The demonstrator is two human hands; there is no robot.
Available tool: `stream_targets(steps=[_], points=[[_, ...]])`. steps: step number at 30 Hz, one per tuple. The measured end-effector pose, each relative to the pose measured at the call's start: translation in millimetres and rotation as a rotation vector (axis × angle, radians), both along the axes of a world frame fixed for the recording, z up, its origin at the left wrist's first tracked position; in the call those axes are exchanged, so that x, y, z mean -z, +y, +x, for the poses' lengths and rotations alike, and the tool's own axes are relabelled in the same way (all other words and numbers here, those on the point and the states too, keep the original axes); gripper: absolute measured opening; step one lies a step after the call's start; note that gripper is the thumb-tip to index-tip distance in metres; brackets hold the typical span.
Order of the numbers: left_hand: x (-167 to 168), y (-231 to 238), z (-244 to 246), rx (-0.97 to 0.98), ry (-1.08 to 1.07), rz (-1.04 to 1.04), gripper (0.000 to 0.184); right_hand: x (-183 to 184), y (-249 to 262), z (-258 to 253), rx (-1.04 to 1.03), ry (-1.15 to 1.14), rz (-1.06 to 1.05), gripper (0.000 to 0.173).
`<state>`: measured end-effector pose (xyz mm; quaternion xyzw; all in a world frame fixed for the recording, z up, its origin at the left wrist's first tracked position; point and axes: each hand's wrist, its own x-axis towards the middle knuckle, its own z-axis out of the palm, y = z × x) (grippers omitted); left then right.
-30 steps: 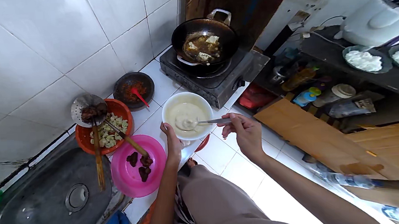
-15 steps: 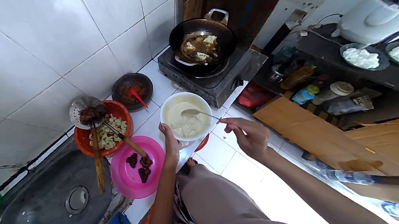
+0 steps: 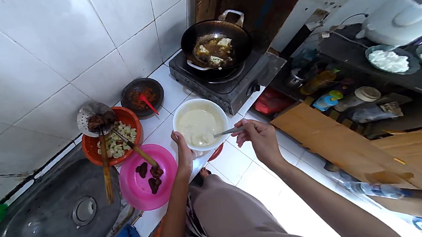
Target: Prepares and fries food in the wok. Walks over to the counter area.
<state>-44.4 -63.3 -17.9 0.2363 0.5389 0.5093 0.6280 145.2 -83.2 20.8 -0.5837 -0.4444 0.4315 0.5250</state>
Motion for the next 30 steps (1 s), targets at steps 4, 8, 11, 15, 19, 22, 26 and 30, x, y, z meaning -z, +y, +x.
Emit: stream_targets(steps=[4,8,11,15,19,22,26,30], points=[[-1.5,1.0,1.0,0.001,-0.005,0.0,0.061,-0.6,-2.1,-1.2,0.034,-0.064,0.154,0.028],[0.7,-0.3,1.0,-0.004,0.001,0.002,0.061,7.6,-0.4,7.9,-0.097,-0.426,0.66,0.032],[1.8,-1.1,2.0,-0.01,-0.025,0.009,0.061,7.4,6.9,15.8,-0.185,-0.673,0.888,0.031],[-0.8,-2.1,3.0,-0.013,-0.03,0.012,0.06,16.5,17.7,25.8,-0.155,-0.848,0.967,0.025],[-2.4,-2.3,3.8,-0.016,-0.022,0.019,0.06,37.2,18.8,27.5,-0.112,-0.714,0.787,0.03],[-1.7,-2.2,5.0,-0.014,0.012,0.038,0.059,36.5,12.9,14.4,0.014,-0.433,0.479,0.032],[0.0,-4.4,5.2,0.007,0.015,0.015,0.06,17.4,13.8,7.8,0.094,-0.103,0.163,0.03],[-0.4,-4.5,6.7,0.011,0.018,0.01,0.061,4.2,13.9,8.8,0.104,0.062,0.09,0.03]])
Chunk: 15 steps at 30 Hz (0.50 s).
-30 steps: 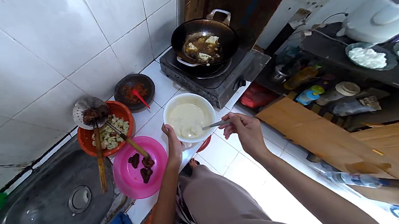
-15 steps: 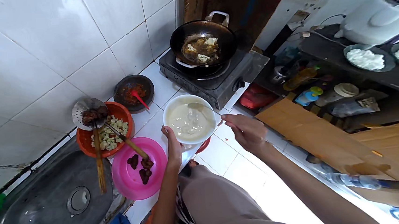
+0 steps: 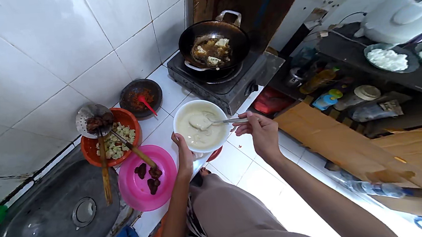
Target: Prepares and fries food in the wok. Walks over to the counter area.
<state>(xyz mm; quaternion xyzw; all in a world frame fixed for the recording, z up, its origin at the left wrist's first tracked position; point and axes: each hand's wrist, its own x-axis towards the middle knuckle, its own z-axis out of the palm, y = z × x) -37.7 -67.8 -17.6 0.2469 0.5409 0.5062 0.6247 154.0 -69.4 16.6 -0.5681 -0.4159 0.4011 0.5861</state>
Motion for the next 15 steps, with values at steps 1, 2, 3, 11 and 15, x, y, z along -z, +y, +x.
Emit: stream_targets(steps=[1,2,3,11,15], points=[[-0.1,-0.1,0.1,0.003,-0.002,-0.002,0.061,-2.6,-1.0,0.0,0.002,0.003,0.013,0.03],[0.1,-0.2,0.1,0.006,-0.005,-0.001,0.061,-4.8,-2.0,-0.1,0.003,-0.006,0.034,0.03],[0.4,-0.4,0.0,0.011,-0.006,0.004,0.061,-6.7,-3.3,0.1,-0.001,-0.026,0.062,0.029],[-0.9,-0.7,3.9,0.037,-0.006,0.021,0.062,-3.5,-10.4,-7.3,-0.113,-0.345,0.39,0.026],[-5.1,-1.6,4.5,0.042,-0.019,-0.003,0.061,8.5,-3.1,-4.0,-0.12,-0.547,0.517,0.029]])
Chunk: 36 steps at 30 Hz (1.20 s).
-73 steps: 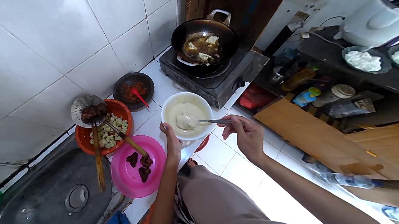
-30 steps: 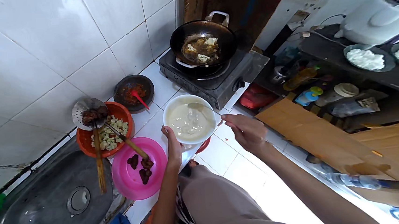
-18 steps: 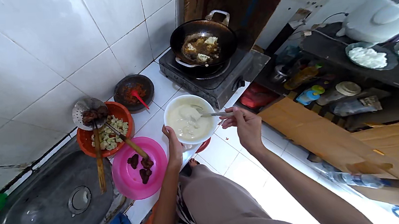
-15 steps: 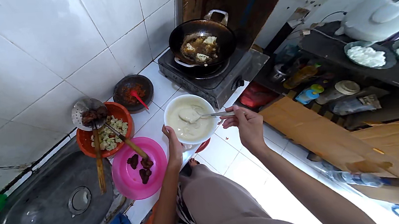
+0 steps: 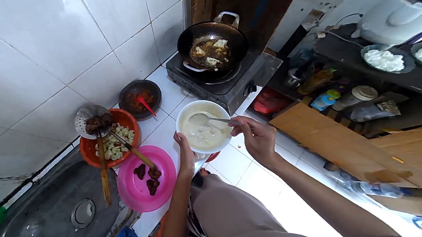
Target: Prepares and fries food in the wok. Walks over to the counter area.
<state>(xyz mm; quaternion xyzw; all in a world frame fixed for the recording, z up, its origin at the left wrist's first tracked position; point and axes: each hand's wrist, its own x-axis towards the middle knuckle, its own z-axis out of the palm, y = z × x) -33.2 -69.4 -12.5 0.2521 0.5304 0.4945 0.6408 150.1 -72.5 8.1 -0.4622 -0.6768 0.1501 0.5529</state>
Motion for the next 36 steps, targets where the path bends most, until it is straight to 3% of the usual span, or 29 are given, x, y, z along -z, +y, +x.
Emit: stream_targets(steps=[6,12,16,20,26,30,34,36], points=[[6.2,2.6,-1.4,-0.011,-0.018,-0.015,0.063,0.6,-3.7,4.9,-0.11,-0.17,0.12,0.029],[44.9,13.0,0.8,-0.207,-0.074,-0.063,0.06,44.4,-5.1,-7.2,-0.235,-0.429,-0.1,0.023],[83.7,21.2,-0.7,-0.334,0.0,-0.087,0.06,74.7,-3.3,-15.7,-0.286,-0.402,-0.265,0.033],[100.5,33.1,-4.4,-0.377,0.096,-0.12,0.059,84.9,0.9,-22.8,-0.278,-0.39,-0.254,0.031],[87.0,41.2,-1.7,-0.399,0.29,-0.126,0.051,77.2,4.2,-25.3,-0.239,-0.393,-0.23,0.03],[75.9,35.1,1.3,-0.25,0.4,-0.259,0.059,63.2,3.3,-34.7,-0.205,-0.336,-0.128,0.027],[59.2,17.7,3.8,-0.13,0.216,-0.399,0.075,46.6,-1.1,-54.3,-0.179,-0.262,-0.054,0.028],[31.0,-10.9,-4.2,0.019,0.115,-0.349,0.068,40.1,-2.6,-66.7,-0.179,-0.215,-0.034,0.027]])
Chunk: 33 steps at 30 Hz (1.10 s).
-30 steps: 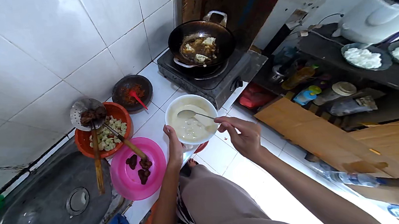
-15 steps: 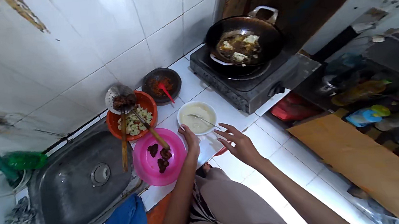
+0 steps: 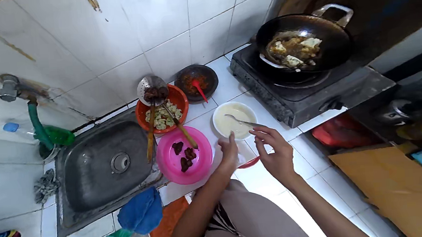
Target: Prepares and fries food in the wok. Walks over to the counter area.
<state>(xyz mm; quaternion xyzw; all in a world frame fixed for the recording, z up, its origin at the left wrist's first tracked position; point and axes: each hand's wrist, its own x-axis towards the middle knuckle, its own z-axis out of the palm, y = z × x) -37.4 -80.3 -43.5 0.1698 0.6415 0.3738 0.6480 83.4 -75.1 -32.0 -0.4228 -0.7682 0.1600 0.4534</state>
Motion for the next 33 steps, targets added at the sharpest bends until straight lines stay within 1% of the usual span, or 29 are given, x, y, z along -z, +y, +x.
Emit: stream_targets(steps=[1,2,3,4,5,6,7,8,9,10,11,13,14,15,17,18,19,20,22,24,26,29,33], points=[[-18.0,-19.5,-7.0,0.071,-0.018,0.111,0.056,-2.7,1.0,-6.0,-0.008,0.021,-0.017,0.027],[-36.2,-39.5,-19.3,0.131,0.012,0.255,0.045,-4.6,2.8,-12.0,-0.017,0.035,-0.064,0.027],[-50.7,-57.5,-36.3,0.15,0.136,0.414,0.037,-6.2,4.8,-18.3,-0.032,0.04,-0.149,0.027],[-60.1,-72.0,-58.6,0.107,0.353,0.547,0.031,-8.7,6.7,-25.3,-0.059,0.04,-0.282,0.028],[-64.4,-81.3,-87.1,0.013,0.612,0.603,0.026,-12.8,8.9,-33.4,-0.096,0.039,-0.458,0.03],[-68.7,-86.4,-121.3,-0.069,0.847,0.539,0.026,-17.4,11.6,-43.6,-0.14,0.049,-0.647,0.032],[-70.6,-88.9,-157.7,-0.118,1.002,0.384,0.034,-20.3,14.5,-56.2,-0.181,0.069,-0.815,0.034],[-67.7,-89.4,-192.3,-0.146,1.067,0.203,0.044,-22.0,16.7,-70.6,-0.215,0.095,-0.956,0.037],[-62.3,-88.6,-221.8,-0.151,1.054,0.038,0.056,-21.9,18.2,-85.8,-0.242,0.121,-1.066,0.039],[-56.1,-86.4,-244.3,-0.135,0.981,-0.083,0.067,-20.6,19.1,-101.3,-0.26,0.146,-1.155,0.042],[-48.6,-83.1,-259.9,-0.097,0.873,-0.141,0.075,-19.1,19.1,-116.7,-0.268,0.174,-1.24,0.045],[-31.7,-74.5,-272.4,0.026,0.67,-0.15,0.083,-14.6,19.6,-143.8,-0.264,0.228,-1.375,0.052],[-24.8,-70.2,-270.1,0.09,0.622,-0.143,0.082,-11.9,20.5,-155.5,-0.254,0.236,-1.408,0.053],[-19.3,-66.1,-265.3,0.144,0.607,-0.133,0.076,-10.3,21.1,-166.0,-0.237,0.225,-1.41,0.051],[-10.4,-59.9,-257.9,0.219,0.62,-0.075,0.055,-5.7,21.2,-181.6,-0.214,0.134,-1.304,0.038],[-7.8,-59.0,-254.8,0.223,0.637,-0.027,0.046,-5.5,20.9,-185.2,-0.212,0.076,-1.23,0.034],[-8.8,-59.9,-252.1,0.192,0.649,0.018,0.041,-7.1,20.4,-186.0,-0.203,0.024,-1.164,0.033],[-15.1,-62.9,-250.5,0.152,0.653,0.047,0.04,-10.4,20.5,-184.2,-0.195,-0.018,-1.117,0.032],[-38.8,-77.2,-252.2,0.082,0.642,0.079,0.038,-21.6,22.2,-173.3,-0.199,-0.066,-1.068,0.031],[-63.3,-103.5,-256.0,-0.001,0.554,0.14,0.035,-34.9,24.8,-155.1,-0.222,-0.086,-1.038,0.03],[-78.0,-133.8,-260.2,-0.106,0.425,0.215,0.035,-52.5,29.0,-137.3,-0.231,-0.09,-1.02,0.029],[-86.8,-179.2,-262.2,-0.238,0.351,0.258,0.034,-80.3,39.0,-115.3,-0.226,-0.1,-1.012,0.027],[-74.7,-228.6,-260.3,-0.39,0.392,0.274,0.032,-103.6,50.1,-90.9,-0.22,-0.046,-0.975,0.023]])
